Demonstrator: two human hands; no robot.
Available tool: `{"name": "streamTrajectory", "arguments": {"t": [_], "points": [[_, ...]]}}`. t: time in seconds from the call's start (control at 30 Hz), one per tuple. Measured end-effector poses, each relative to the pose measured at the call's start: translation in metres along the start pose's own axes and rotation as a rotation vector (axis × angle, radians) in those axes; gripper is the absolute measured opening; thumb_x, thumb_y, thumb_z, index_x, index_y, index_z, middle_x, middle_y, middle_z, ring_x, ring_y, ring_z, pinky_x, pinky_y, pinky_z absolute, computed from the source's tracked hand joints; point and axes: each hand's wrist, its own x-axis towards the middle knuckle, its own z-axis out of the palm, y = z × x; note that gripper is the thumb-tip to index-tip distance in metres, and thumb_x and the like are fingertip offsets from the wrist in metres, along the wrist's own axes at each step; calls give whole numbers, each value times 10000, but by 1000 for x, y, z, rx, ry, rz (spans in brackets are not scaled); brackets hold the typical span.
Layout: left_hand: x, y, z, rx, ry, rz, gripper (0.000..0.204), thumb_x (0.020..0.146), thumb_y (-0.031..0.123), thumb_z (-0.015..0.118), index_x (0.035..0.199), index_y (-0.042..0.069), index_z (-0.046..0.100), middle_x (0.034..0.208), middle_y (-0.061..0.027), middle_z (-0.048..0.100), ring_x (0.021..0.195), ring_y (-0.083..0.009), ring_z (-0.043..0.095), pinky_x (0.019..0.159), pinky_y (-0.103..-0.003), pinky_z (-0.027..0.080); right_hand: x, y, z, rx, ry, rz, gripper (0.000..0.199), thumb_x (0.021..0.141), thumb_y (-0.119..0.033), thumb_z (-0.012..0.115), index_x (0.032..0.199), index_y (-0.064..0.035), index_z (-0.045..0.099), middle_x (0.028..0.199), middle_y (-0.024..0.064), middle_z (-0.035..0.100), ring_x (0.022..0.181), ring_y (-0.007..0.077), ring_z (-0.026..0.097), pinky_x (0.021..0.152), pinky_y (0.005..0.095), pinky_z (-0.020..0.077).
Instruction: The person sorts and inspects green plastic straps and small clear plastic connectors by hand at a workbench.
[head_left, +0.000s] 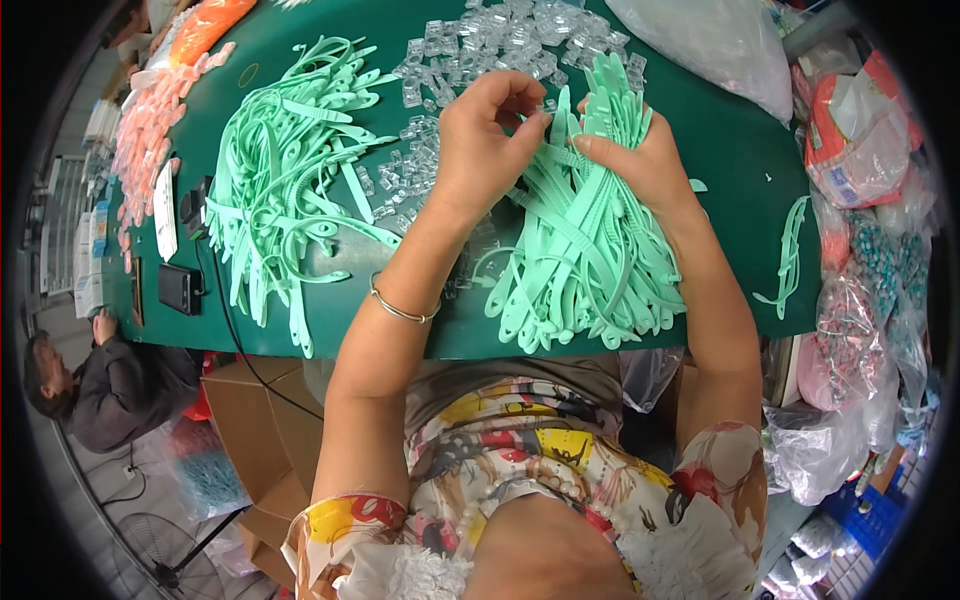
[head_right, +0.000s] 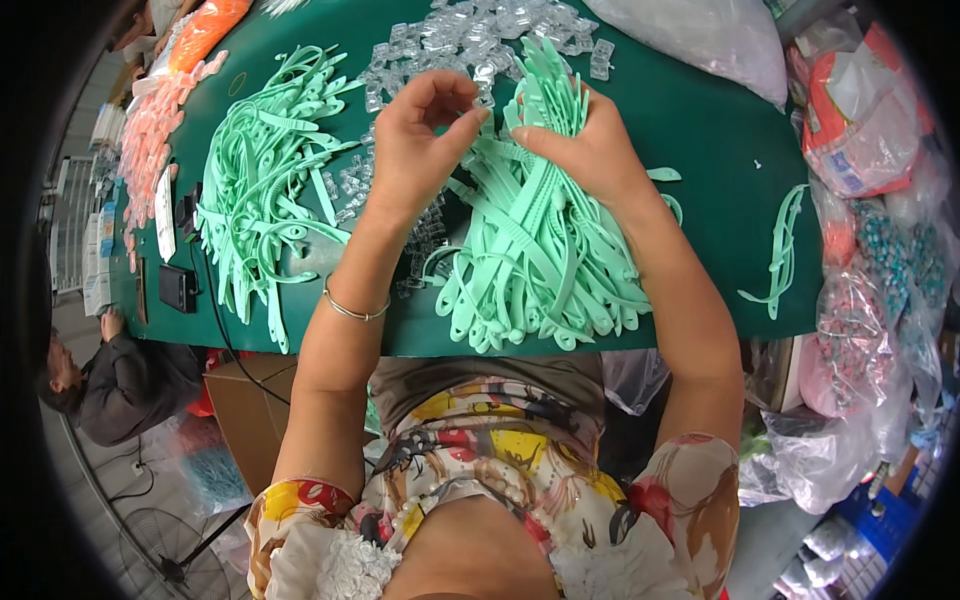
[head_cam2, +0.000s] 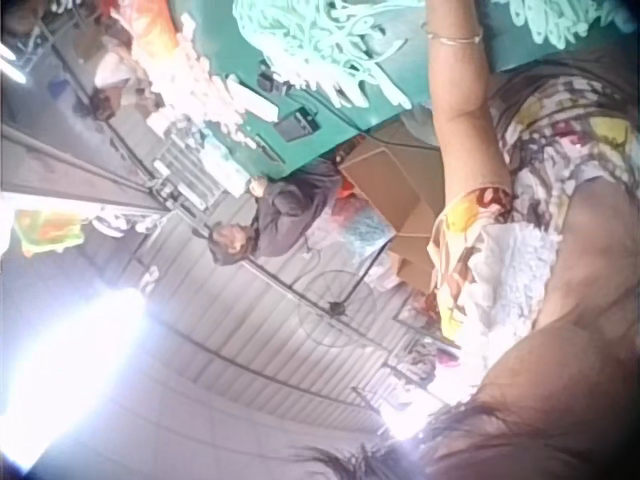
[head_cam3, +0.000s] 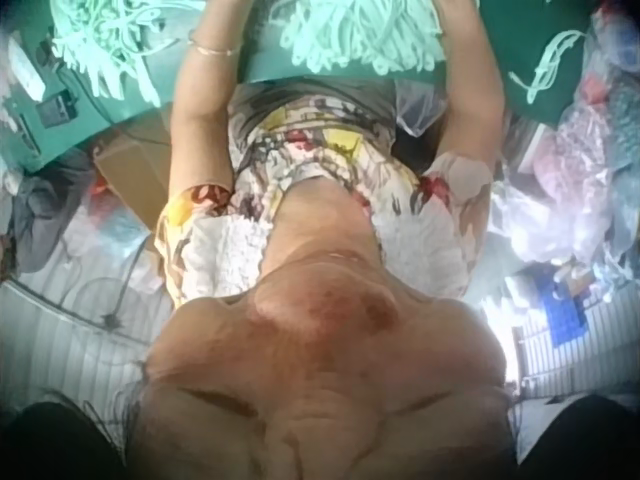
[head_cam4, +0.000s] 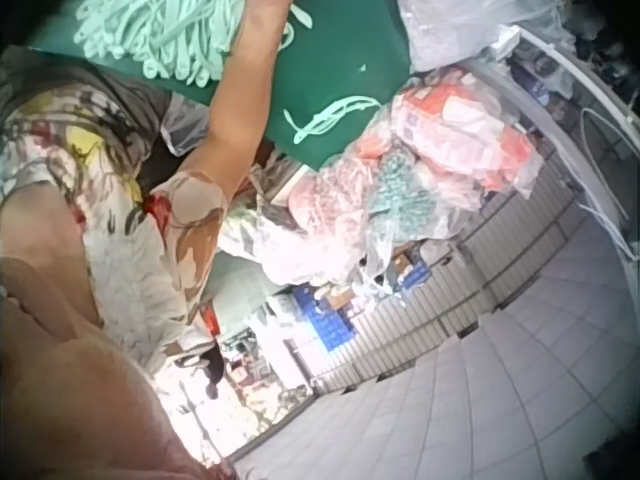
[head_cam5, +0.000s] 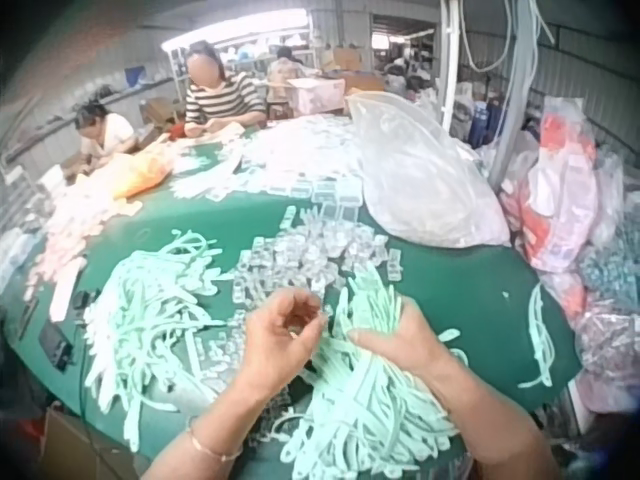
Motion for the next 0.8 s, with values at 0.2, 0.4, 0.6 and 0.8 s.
{"name": "streamTrajectory", "arguments": {"t": [0.2,0.4,0.6,0.8], "points": [[-3,3,8,96,-14,90,238,723,-41,643,943,11,567,857,-35,609,765,-101,596,676,-229,498,0,-2,-1,14,-52,-5,357,695,-106,723,1009,-5,584,889,47,617,810,102,578,728,251,458],[-5,7,9,128,-2,153,255,715,-54,636,949,20,568,852,-42,613,750,-110,603,638,-233,499,1,1,1,49,-54,11,294,682,-83,710,946,-19,597,856,31,619,766,96,575,691,260,471],[-6,7,12,200,2,273,281,687,-88,623,939,27,571,841,-63,604,732,-149,611,623,-240,499,1,-2,3,53,-42,18,276,680,-78,702,930,-20,600,837,23,619,750,90,571,675,254,469],[-7,7,10,375,-23,446,277,669,-101,624,905,31,564,826,-84,596,706,-212,608,615,-280,501,4,3,1,48,-48,20,261,673,-68,702,907,-17,598,816,22,619,733,90,569,659,255,464]]}}
